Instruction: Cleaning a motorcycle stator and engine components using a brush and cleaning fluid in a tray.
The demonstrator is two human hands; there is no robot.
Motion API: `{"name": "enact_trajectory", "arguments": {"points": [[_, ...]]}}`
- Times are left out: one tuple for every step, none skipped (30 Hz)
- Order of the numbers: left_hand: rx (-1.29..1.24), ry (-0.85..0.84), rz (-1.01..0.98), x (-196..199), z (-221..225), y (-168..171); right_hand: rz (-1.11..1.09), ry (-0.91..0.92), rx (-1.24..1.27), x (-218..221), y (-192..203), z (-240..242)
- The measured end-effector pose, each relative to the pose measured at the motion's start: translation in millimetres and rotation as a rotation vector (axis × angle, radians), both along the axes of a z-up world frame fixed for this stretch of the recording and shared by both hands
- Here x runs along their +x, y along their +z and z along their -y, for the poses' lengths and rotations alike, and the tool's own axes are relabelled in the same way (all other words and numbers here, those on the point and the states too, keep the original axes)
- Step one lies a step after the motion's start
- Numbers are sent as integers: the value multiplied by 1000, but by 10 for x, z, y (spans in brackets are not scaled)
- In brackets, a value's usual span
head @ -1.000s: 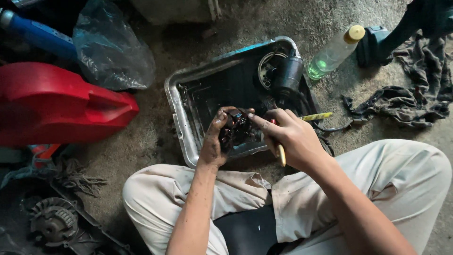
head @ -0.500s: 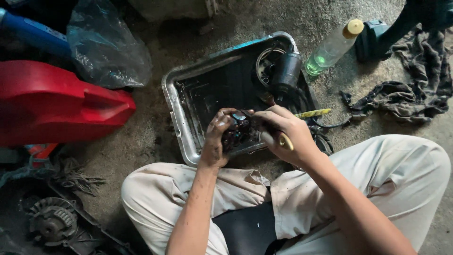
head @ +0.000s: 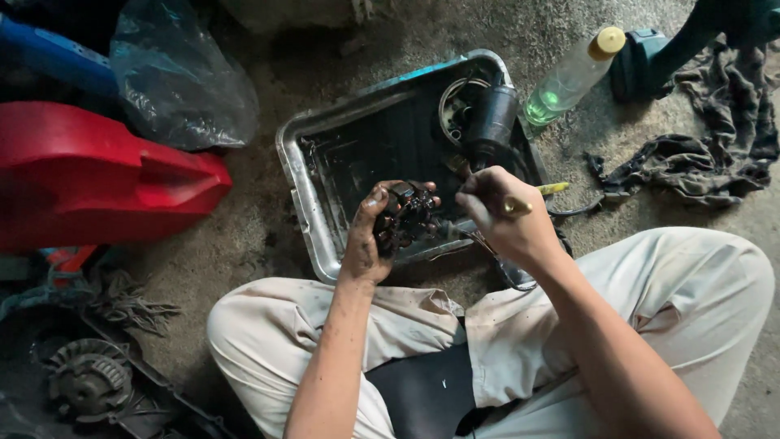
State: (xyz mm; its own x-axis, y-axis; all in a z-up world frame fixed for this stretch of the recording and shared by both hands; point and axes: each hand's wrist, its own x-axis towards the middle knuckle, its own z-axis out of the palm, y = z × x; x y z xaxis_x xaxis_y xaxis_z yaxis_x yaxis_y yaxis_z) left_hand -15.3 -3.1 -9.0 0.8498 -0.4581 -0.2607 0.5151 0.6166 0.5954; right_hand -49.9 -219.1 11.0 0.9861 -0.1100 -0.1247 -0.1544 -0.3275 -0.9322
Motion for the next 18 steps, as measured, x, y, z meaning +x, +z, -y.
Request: {"name": "enact_trajectory", "arguments": {"points": [[-2, -3, 0, -1, -3, -15, 0, -3, -2, 8, 17, 16], [2, -4, 27, -2, -5, -32, 10, 6, -65, 17, 33, 33], [5, -5, 53, -8, -5, -50, 19, 16, -129, 22, 50, 51], [3, -7, 52, -3, -13, -80, 18, 14, -132, 43, 82, 85], [8, -1, 39, -3, -21, -110, 136, 109, -127, 65, 115, 119], [14, 4, 27, -2, -32, -140, 253, 206, -121, 87, 148, 150], [12, 5, 27, 11, -44, -149, 253, 207, -123, 92, 146, 162], [25, 17, 6, 24, -56, -157, 204, 250, -110, 97, 145, 174], [38, 27, -15, 37, -66, -164, 155, 290, -96, 100, 144, 188], [36, 27, -15, 40, -86, -163, 155, 291, -98, 103, 126, 248], [13, 25, -34, 51, -108, -163, 44, 337, 30, 113, 106, 307], [-11, 24, -53, 61, -132, -164, -68, 382, 158, 124, 86, 363], [-12, 26, -55, 54, -150, -167, -70, 384, 157, 93, 55, 437], [9, 39, -35, 47, -172, -167, -205, 356, 234, 64, 25, 508], [28, 53, -8, 66, -187, -168, -334, 330, 306, 65, 3, 585], [24, 57, -5, 90, -191, -135, -332, 334, 301, 52, -13, 625], [36, 69, -13, 91, -195, -105, -400, 285, 389, 23, -31, 666], [49, 81, -21, 91, -199, -78, -468, 234, 475, -6, -52, 708]]}}
